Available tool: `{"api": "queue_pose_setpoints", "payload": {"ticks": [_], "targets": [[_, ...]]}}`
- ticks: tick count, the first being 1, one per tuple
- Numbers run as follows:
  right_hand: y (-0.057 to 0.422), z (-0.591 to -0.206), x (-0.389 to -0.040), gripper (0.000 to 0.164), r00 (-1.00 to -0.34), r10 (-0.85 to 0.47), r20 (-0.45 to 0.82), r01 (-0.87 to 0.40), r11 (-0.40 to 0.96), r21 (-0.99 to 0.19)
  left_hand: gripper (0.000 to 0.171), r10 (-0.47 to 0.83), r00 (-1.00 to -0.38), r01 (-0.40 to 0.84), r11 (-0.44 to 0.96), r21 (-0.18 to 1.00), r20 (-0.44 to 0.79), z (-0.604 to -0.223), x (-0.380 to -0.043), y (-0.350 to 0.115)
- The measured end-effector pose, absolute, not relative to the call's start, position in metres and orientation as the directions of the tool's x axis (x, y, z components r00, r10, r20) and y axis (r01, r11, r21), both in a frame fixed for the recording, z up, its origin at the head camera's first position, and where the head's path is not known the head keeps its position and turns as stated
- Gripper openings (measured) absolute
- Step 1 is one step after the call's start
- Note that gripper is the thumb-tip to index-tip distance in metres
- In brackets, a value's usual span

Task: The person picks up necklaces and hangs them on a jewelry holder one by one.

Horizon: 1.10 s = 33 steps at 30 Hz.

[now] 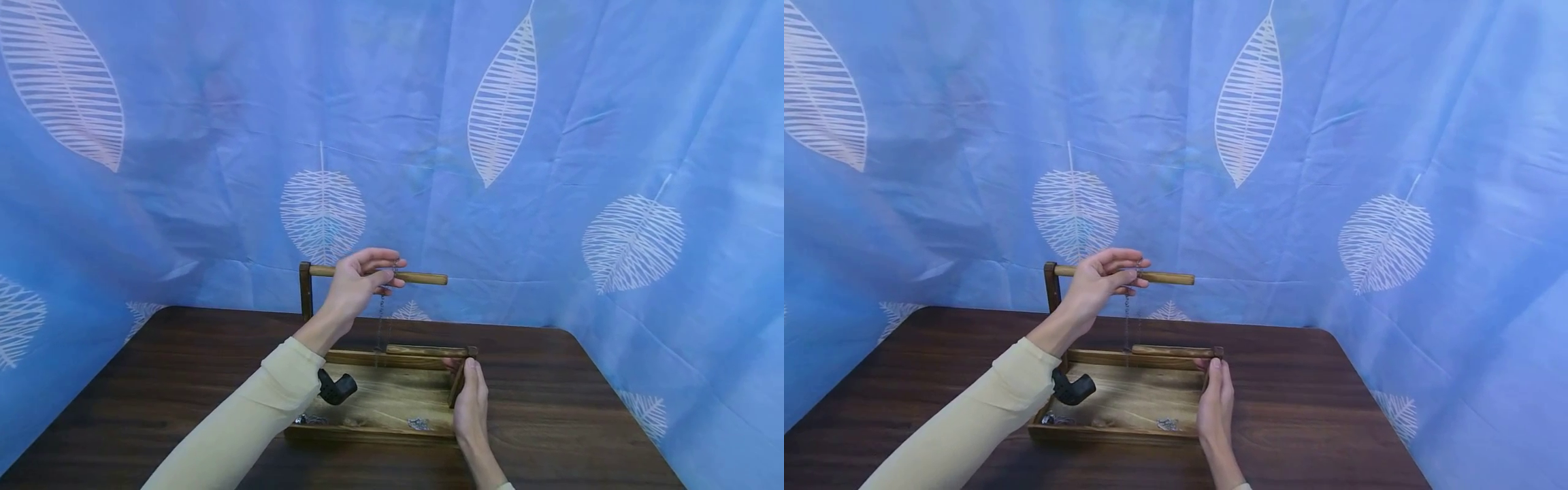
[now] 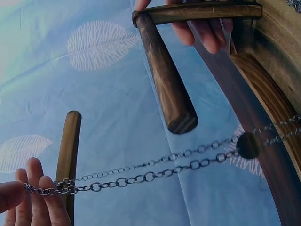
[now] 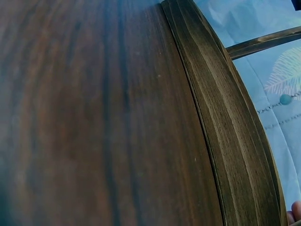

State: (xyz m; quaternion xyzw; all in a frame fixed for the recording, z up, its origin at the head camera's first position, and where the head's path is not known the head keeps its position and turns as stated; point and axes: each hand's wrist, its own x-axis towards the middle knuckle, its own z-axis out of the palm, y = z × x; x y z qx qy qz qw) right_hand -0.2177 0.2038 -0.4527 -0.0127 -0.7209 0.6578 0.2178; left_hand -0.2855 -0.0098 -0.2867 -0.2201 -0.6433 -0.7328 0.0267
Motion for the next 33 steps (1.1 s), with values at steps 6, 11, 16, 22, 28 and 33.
{"api": "queue_pose_setpoints", "payload": {"ticks": [6,11,16,22,28,33], "targets": [[0.204,-0.452,-0.217,0.059,-0.899,0.316,0.303,-0.271,0.143,-0.952,0.028,0.259,-0.903,0.304,-0.184,0.935,0.344,-0.287,-0.288,-0.001],[0.205,-0.451,-0.217,0.06,-0.898,0.328,0.294,-0.261,0.14,-0.955,0.028,0.275,-0.899,0.295,-0.191,0.936,0.34,-0.287,-0.29,0.007],[0.203,-0.451,-0.219,0.06,-0.893,0.341,0.293,-0.266,0.124,-0.956,0.027,0.277,-0.897,0.301,-0.192,0.934,0.346,-0.286,-0.292,0.015],[0.203,-0.452,-0.22,0.06,-0.895,0.34,0.29,-0.262,0.126,-0.957,0.027,0.282,-0.892,0.309,-0.193,0.931,0.354,-0.285,-0.292,0.024],[0.204,-0.452,-0.219,0.059,-0.897,0.338,0.286,-0.261,0.118,-0.958,0.026,0.309,-0.88,0.314,-0.188,0.931,0.36,-0.284,-0.291,0.035],[0.205,-0.453,-0.219,0.057,-0.897,0.332,0.291,-0.264,0.125,-0.956,0.027,0.322,-0.874,0.311,-0.207,0.928,0.364,-0.282,-0.29,0.043]]}}
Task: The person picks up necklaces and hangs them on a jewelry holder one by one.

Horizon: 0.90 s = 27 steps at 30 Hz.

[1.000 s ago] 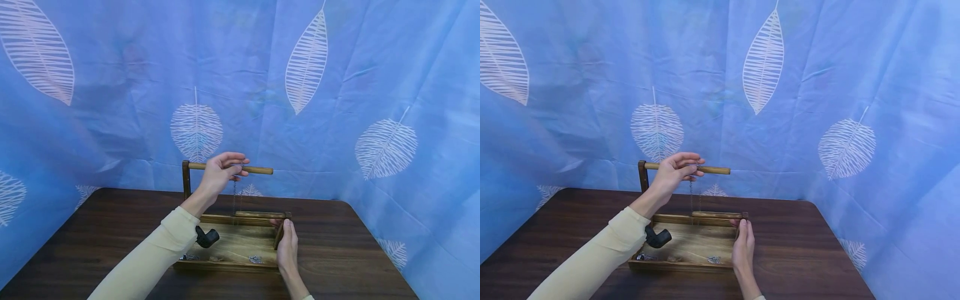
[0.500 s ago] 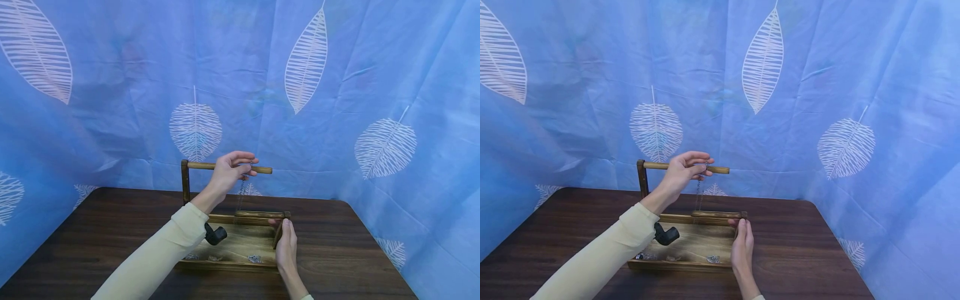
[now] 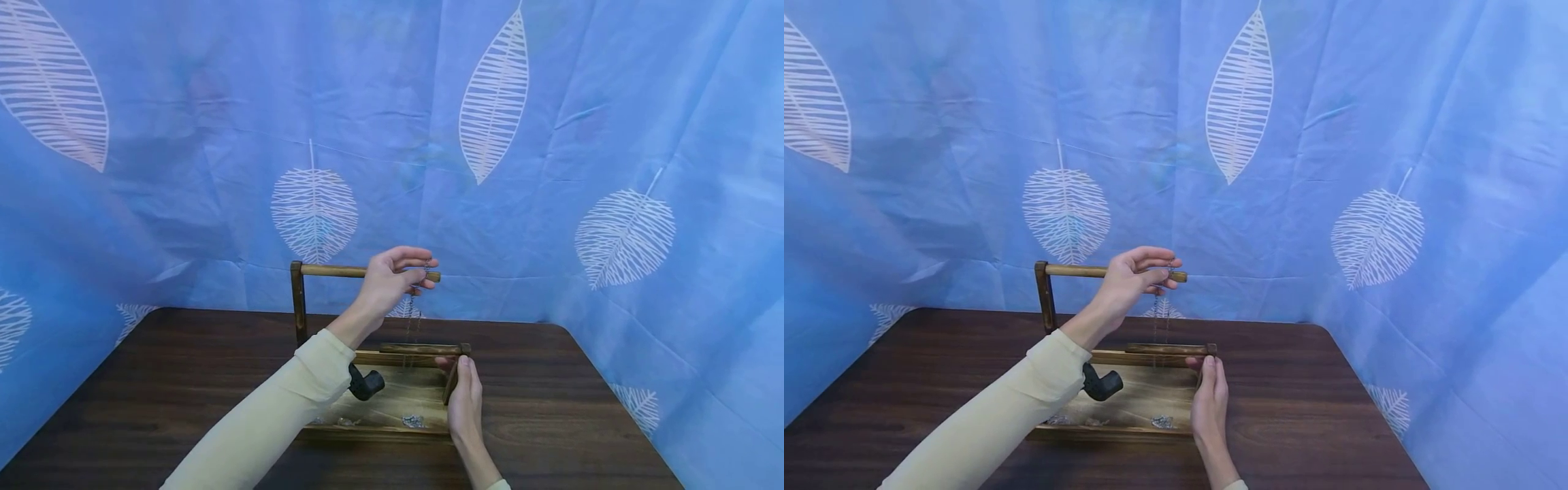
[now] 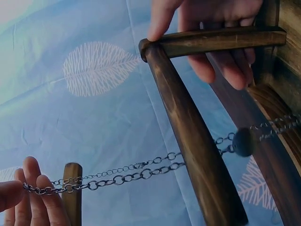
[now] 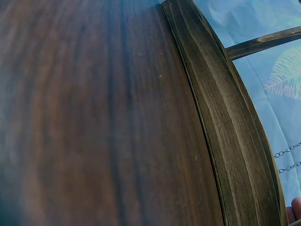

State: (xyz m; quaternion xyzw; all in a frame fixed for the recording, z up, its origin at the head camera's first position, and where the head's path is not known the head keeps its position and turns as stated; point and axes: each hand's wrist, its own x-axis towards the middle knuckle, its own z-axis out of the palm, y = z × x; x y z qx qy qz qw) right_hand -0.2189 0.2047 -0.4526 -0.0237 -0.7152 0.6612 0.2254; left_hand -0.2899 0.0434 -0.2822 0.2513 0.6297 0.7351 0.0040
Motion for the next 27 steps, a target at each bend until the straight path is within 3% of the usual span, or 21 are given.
{"api": "queue_pose_setpoints", "payload": {"ticks": [27], "targets": [[0.209,-0.454,-0.219,0.059,-0.909,0.288,0.302,-0.281,0.113,-0.953,0.027,0.323,-0.88,0.289,-0.216,0.933,0.348,-0.274,-0.283,0.087]]}}
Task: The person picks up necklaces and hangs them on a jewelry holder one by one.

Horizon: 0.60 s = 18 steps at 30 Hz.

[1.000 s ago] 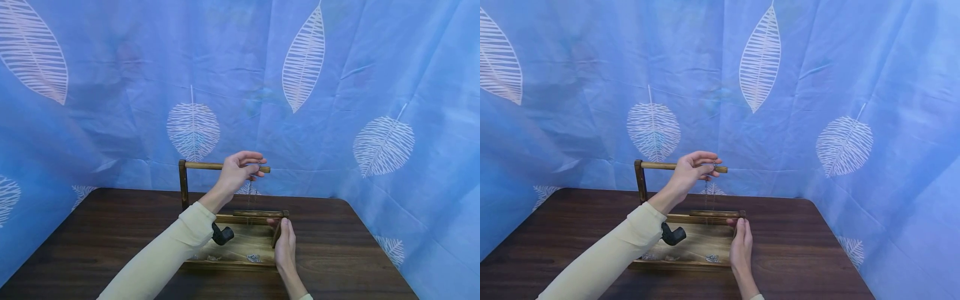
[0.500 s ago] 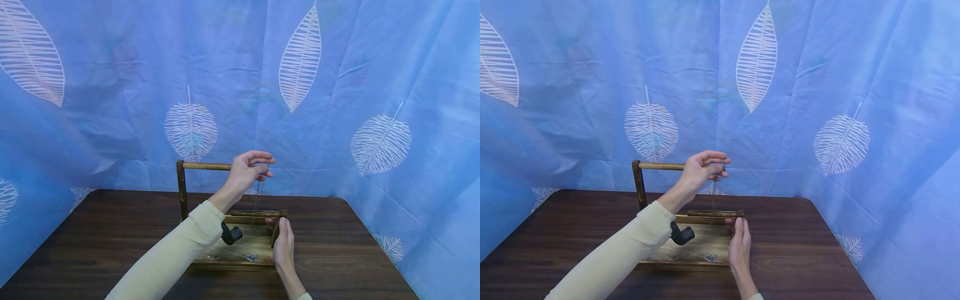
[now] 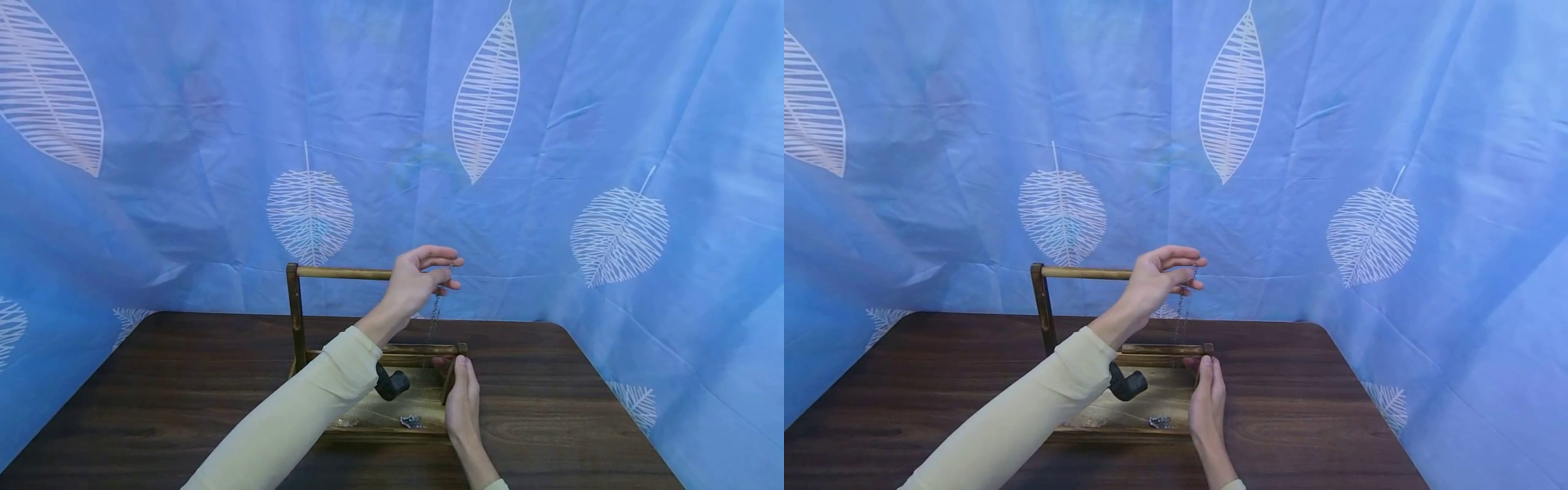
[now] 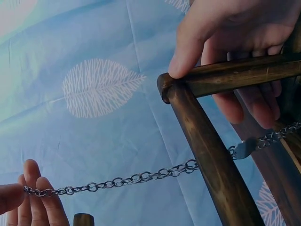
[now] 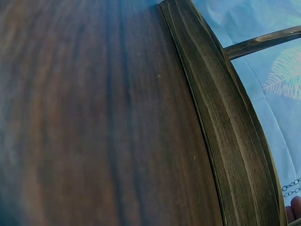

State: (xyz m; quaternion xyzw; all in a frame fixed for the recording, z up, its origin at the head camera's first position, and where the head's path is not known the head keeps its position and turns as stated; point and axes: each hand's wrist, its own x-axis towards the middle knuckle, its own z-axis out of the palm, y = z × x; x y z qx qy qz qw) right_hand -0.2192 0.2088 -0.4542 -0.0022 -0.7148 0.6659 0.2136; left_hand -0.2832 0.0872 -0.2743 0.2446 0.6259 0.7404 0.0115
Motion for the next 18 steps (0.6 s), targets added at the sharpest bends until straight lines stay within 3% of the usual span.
{"api": "queue_pose_setpoints", "payload": {"ticks": [18], "targets": [[0.2098,-0.4537,-0.2161,0.069,-0.936,0.266,0.23,-0.204,0.12,-0.972,0.026,0.289,-0.885,0.308,-0.227,0.924,0.366,-0.2714,-0.2862,0.0963]]}}
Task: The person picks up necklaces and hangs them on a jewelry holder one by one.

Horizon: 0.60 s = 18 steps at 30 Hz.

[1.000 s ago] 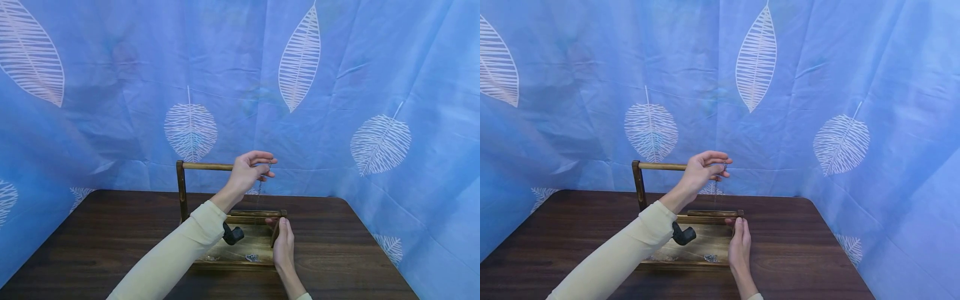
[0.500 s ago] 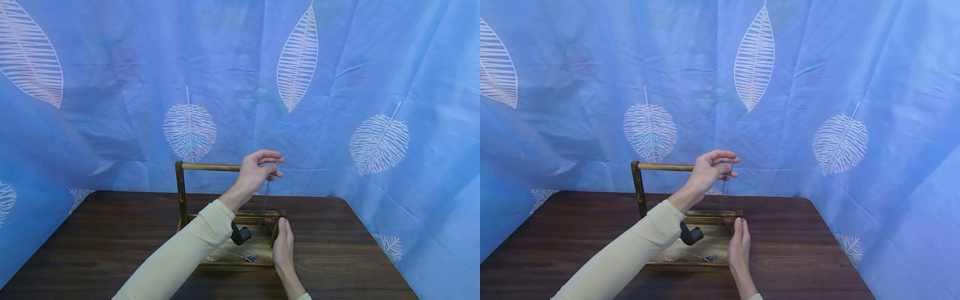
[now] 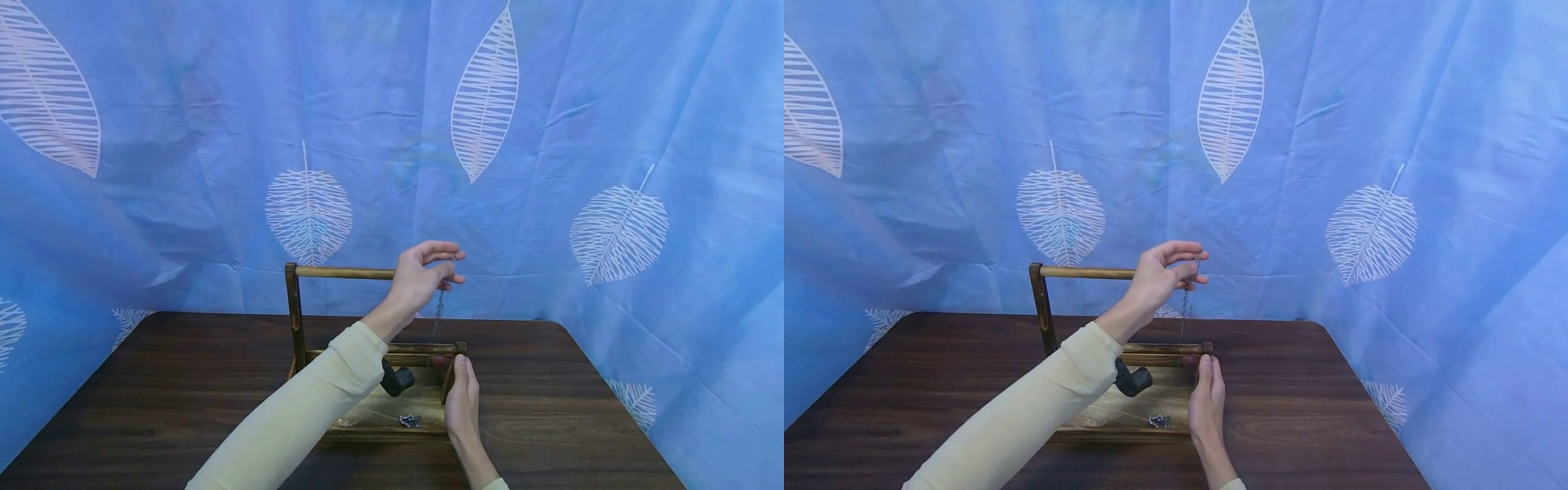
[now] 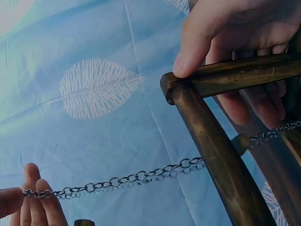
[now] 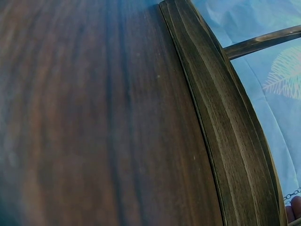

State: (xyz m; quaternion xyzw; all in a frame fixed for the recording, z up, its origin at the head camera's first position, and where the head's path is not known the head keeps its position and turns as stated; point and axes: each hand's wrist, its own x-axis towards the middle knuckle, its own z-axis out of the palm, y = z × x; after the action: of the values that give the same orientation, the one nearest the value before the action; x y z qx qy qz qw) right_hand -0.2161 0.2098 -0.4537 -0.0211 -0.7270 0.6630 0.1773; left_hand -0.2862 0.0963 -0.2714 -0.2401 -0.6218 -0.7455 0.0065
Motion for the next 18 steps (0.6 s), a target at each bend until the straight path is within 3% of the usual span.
{"api": "queue_pose_setpoints", "payload": {"ticks": [10,18], "targets": [[0.2093,-0.4545,-0.2175,0.058,-0.912,0.304,0.276,-0.246,0.133,-0.96,0.029,0.256,-0.901,0.292,-0.238,0.926,0.35,-0.2701,-0.2901,0.0993],[0.2093,-0.4551,-0.2174,0.059,-0.912,0.298,0.282,-0.25,0.14,-0.958,0.033,0.245,-0.909,0.278,-0.247,0.928,0.337,-0.2715,-0.2924,0.0994]]}}
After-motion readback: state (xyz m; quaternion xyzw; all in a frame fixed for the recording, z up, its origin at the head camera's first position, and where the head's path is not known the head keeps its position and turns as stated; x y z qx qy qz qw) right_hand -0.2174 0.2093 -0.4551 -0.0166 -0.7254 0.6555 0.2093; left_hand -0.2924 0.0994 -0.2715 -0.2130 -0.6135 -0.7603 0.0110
